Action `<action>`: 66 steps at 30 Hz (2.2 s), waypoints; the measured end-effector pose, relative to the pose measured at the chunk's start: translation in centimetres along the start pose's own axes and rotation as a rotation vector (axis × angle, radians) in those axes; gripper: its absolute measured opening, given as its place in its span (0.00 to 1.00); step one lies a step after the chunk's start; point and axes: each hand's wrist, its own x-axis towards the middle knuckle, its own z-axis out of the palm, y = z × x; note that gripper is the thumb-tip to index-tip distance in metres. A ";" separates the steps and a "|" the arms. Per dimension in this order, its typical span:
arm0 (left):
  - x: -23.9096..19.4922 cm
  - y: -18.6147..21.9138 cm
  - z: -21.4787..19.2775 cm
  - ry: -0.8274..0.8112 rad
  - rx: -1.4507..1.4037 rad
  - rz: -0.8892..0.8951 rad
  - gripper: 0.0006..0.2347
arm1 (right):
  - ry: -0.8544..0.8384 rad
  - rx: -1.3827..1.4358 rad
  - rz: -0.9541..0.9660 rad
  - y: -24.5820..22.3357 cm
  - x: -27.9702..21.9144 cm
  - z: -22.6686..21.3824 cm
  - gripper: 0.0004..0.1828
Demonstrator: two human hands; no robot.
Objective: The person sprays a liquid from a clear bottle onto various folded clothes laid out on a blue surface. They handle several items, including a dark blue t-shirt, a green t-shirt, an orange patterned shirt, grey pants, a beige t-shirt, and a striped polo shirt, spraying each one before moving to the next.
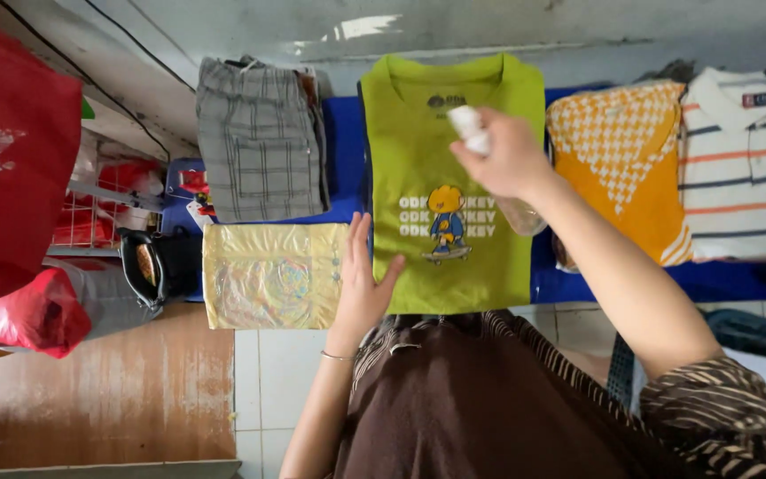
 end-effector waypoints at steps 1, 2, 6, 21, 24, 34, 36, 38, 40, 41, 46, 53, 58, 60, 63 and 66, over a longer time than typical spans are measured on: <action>0.8 0.0 0.1 0.006 0.001 -0.001 0.34 | -0.003 -0.001 -0.005 0.2 -0.4 -1.0 0.17; 1.8 0.0 0.3 0.029 0.000 0.017 0.33 | 0.108 0.005 -0.113 0.4 -0.8 -2.1 0.16; 6.7 2.1 0.9 0.073 0.002 0.057 0.29 | 0.163 0.233 0.013 4.1 -3.3 -4.8 0.13; 28.2 6.0 17.1 -0.377 0.641 0.416 0.20 | -0.274 0.364 -0.339 4.3 -15.2 -5.6 0.21; 28.9 6.2 16.9 -0.438 0.571 0.309 0.10 | -0.274 0.252 -0.378 9.4 -17.5 -3.5 0.14; 25.4 9.7 7.6 -0.521 0.067 0.291 0.03 | -0.611 0.065 -0.032 16.9 -15.7 -5.3 0.17; 23.0 11.3 3.2 -0.515 -0.040 0.263 0.03 | -0.324 0.191 -0.021 19.3 -14.1 -4.5 0.20; 21.2 12.7 0.2 -0.526 -0.053 0.223 0.04 | -0.311 0.362 -0.126 16.8 -10.7 -5.4 0.23; 20.2 14.0 -1.7 -0.534 -0.068 0.183 0.05 | -0.299 0.532 -0.232 14.3 -7.7 -5.9 0.25; 20.1 14.6 -2.1 -0.538 -0.071 0.155 0.09 | -0.352 0.701 -0.105 13.2 -6.4 -5.8 0.25; 21.4 14.9 0.8 -0.498 0.045 0.210 0.13 | -0.246 0.538 -0.104 14.6 -3.9 -3.4 0.21; 25.7 4.6 6.2 0.057 0.431 0.191 0.22 | -0.116 0.727 -0.003 13.7 -7.0 -5.3 0.16; 25.9 -5.6 2.9 0.211 0.331 -0.158 0.28 | -0.497 0.207 -0.366 5.2 -7.7 -6.2 0.11; 25.7 -7.8 1.9 0.077 0.165 -0.207 0.24 | -0.663 0.196 -0.452 2.5 -6.3 -5.9 0.17; 25.3 -4.3 0.6 0.126 0.077 -0.324 0.18 | -0.288 0.211 -0.272 2.9 -3.8 -4.1 0.19; 25.2 -3.4 -0.5 0.162 0.196 -0.120 0.15 | -0.033 0.141 -0.079 3.2 -2.4 -3.2 0.15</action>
